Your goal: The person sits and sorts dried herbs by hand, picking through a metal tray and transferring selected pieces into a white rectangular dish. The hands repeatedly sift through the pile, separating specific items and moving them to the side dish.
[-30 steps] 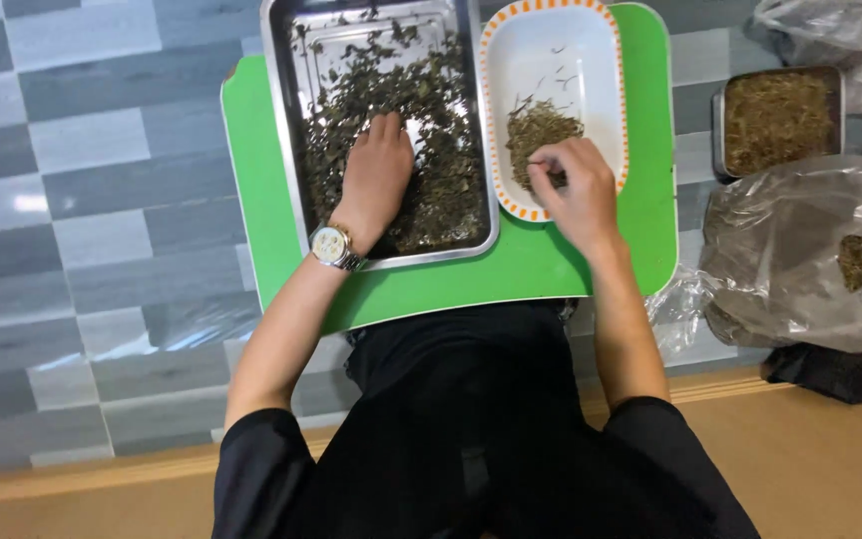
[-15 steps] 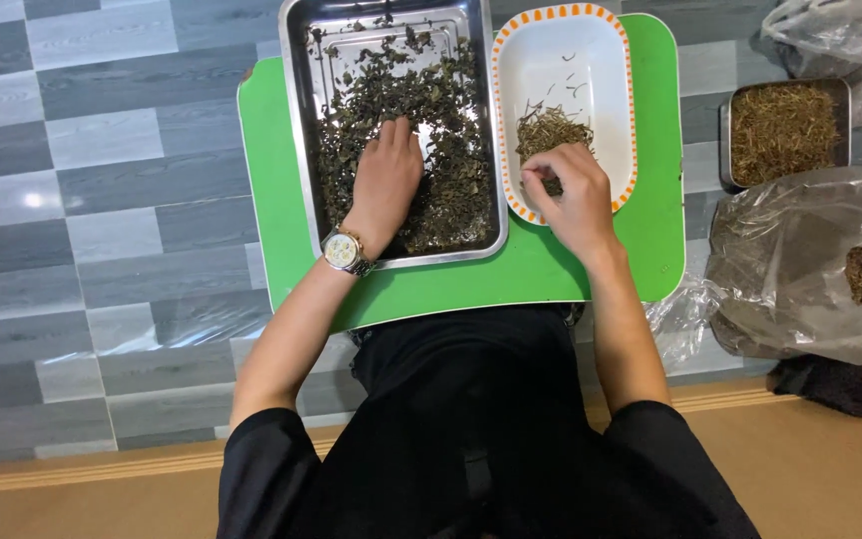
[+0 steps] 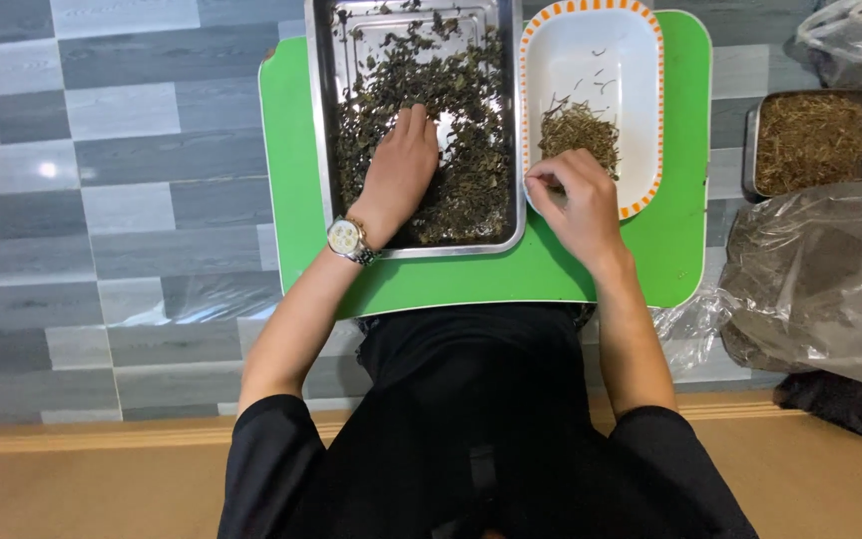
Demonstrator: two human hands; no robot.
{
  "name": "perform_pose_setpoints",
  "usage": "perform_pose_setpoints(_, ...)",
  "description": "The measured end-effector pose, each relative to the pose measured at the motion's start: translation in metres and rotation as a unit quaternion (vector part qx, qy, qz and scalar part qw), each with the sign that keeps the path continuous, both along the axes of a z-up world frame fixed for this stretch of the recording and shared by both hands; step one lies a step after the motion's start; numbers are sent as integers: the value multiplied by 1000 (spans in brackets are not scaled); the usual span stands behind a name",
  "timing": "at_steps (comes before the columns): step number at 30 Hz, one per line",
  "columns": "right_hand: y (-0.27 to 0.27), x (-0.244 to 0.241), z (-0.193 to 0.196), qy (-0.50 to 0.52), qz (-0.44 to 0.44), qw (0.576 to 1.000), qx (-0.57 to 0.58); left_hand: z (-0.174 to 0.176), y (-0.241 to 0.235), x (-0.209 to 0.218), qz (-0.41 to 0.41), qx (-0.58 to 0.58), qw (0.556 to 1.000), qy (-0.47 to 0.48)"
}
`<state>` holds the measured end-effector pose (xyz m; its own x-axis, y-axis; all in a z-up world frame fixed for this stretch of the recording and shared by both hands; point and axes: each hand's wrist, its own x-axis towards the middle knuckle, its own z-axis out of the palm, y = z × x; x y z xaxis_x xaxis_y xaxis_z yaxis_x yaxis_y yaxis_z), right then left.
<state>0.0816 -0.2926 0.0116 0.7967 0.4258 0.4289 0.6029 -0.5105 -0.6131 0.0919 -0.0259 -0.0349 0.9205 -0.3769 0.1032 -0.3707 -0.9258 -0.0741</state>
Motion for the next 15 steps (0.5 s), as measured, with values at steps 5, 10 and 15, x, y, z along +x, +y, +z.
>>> perform_pose_setpoints(5,9,1,16,0,35,999,-40,36,20,-5,-10,-214,976,28)
perform_pose_setpoints(10,31,20,14,-14,76,994,-77,57,38,-16,-24,-358,931,66)
perform_pose_setpoints(15,73,48,9,-97,133,967,-194,62,42,-29,22,-357,932,62)
